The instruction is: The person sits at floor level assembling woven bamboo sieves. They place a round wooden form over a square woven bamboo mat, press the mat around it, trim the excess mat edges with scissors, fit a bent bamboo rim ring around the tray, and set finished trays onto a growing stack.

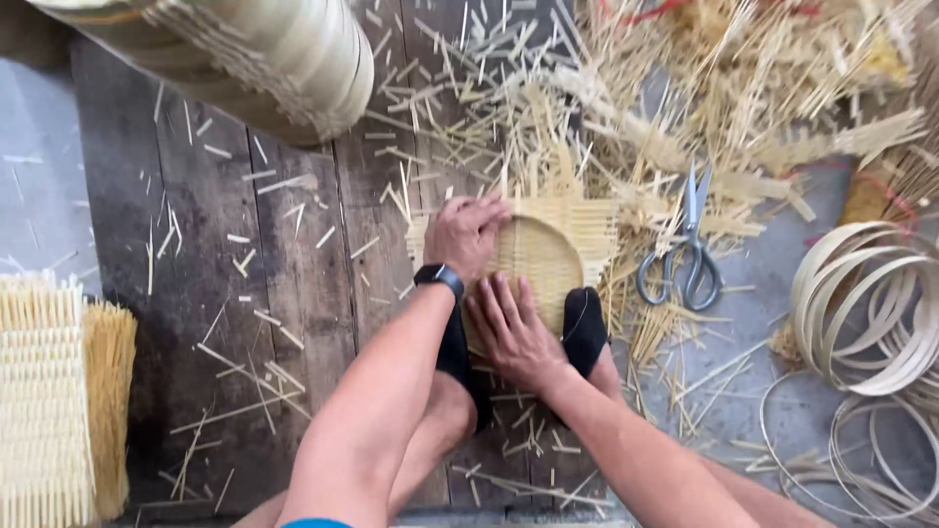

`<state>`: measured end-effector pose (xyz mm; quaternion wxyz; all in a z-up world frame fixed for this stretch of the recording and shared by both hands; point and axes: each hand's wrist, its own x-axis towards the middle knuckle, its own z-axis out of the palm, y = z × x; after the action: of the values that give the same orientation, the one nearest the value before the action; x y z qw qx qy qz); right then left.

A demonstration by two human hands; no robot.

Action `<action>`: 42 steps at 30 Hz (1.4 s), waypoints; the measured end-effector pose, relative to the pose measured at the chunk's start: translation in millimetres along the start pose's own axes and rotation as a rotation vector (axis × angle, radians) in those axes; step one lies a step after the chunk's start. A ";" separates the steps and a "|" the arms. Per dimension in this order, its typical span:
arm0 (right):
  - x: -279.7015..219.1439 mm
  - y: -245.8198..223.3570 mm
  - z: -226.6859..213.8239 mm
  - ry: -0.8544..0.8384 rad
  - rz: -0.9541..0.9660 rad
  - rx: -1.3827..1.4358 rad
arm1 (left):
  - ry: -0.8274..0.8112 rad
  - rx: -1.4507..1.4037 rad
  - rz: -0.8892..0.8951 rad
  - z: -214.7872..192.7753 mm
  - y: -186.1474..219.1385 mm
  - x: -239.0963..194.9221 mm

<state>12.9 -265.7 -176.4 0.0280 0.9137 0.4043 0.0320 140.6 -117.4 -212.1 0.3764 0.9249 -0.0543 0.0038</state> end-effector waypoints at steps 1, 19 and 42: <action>4.2 3.3 0.3 -0.005 0.017 -0.016 | -0.015 -0.041 -0.029 -3.2 3.4 6.9; 12.8 -4.2 -19.6 0.021 0.185 0.229 | -0.158 -0.274 -0.171 -3.8 -0.5 25.3; 55.0 133.3 52.0 0.031 0.828 1.008 | -0.453 -0.059 -0.296 -7.2 -2.2 38.1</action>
<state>152.2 -315.8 -216.0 -0.4245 0.8944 -0.0153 -0.1400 178.9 -114.4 -206.6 0.3781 0.8886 -0.0014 -0.2598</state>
